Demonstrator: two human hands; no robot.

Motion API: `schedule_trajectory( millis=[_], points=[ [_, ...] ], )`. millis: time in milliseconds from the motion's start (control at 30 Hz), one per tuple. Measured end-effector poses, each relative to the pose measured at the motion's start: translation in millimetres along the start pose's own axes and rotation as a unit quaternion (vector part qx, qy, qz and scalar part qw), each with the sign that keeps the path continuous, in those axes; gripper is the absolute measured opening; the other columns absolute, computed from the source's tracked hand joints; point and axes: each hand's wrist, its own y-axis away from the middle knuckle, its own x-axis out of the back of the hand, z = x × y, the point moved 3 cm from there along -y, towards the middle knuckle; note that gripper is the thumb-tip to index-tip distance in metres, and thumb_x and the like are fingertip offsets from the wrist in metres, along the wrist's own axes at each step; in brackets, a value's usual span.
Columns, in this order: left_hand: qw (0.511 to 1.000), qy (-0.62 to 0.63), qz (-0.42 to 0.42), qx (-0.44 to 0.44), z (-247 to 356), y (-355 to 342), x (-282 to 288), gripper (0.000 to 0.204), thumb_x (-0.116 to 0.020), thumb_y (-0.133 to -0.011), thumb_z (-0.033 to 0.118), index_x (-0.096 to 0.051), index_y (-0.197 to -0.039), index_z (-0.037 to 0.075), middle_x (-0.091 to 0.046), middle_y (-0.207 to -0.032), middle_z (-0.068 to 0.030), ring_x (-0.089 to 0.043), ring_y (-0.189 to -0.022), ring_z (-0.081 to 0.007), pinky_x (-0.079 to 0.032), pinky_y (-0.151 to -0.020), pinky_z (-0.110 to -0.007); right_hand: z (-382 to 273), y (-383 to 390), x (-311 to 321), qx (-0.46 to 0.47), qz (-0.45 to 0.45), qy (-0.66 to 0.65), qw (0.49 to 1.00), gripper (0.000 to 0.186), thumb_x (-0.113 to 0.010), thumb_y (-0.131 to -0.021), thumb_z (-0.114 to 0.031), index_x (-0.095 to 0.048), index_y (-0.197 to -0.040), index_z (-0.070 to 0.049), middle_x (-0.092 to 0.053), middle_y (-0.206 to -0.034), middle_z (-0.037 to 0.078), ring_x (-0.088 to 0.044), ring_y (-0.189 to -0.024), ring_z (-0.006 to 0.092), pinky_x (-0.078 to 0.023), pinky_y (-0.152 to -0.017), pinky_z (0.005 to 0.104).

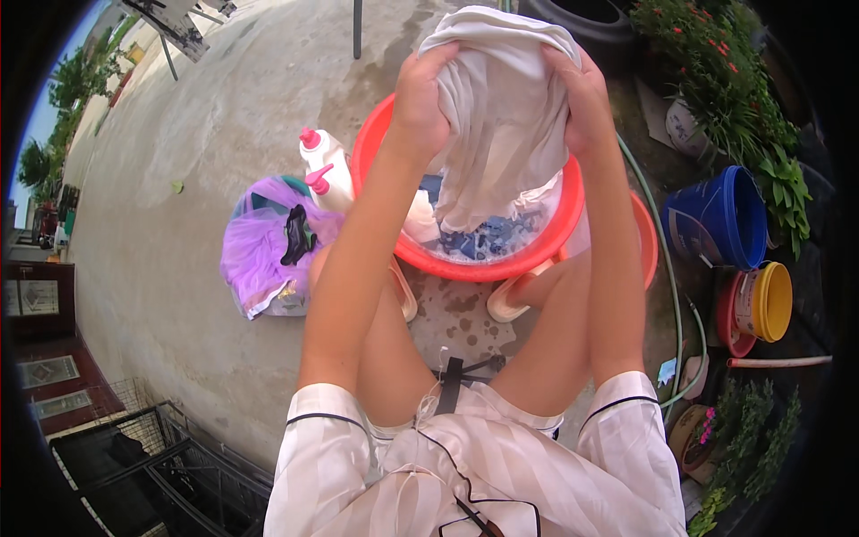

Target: The person lifts a shirt from a basin of soapy water and wrings it out by hand.

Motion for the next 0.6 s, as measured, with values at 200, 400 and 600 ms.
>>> schedule_trajectory(
  millis=[200,400,600],
  points=[
    [0.994,-0.098,0.033,0.034,0,10,-7,0.023,-0.051,-0.087,0.011,-0.054,-0.106,-0.001,-0.061,-0.097,-0.0082,-0.06,-0.085,-0.016,-0.049,-0.076,-0.03,9,15,-21,0.06,-0.119,0.328,0.935,0.051,-0.073,-0.074,-0.037,-0.059,-0.106,0.001,-0.064,-0.09,0.006,-0.058,-0.078,0.013,-0.047,-0.07,0.0281],
    [0.98,-0.147,-0.027,0.128,2,19,-9,0.031,-0.06,-0.083,0.018,-0.053,-0.107,0.0,-0.06,-0.098,-0.0066,-0.059,-0.086,-0.0149,-0.048,-0.077,-0.03,6,1,-4,0.037,0.052,0.19,0.98,0.042,-0.062,-0.085,-0.042,-0.063,-0.086,0.0,-0.059,-0.072,-0.001,-0.05,-0.063,0.0075,-0.042,-0.055,0.0248],
    [0.977,-0.177,-0.005,0.116,15,25,-6,0.041,-0.07,-0.079,0.027,-0.055,-0.106,0.001,-0.061,-0.098,-0.0064,-0.059,-0.089,-0.0149,-0.048,-0.079,-0.029,-1,6,-8,0.004,-0.061,0.161,0.985,0.034,-0.062,-0.086,-0.029,-0.06,-0.103,0.0,-0.06,-0.089,0.001,-0.053,-0.079,0.0081,-0.043,-0.071,0.0234]
  ],
)
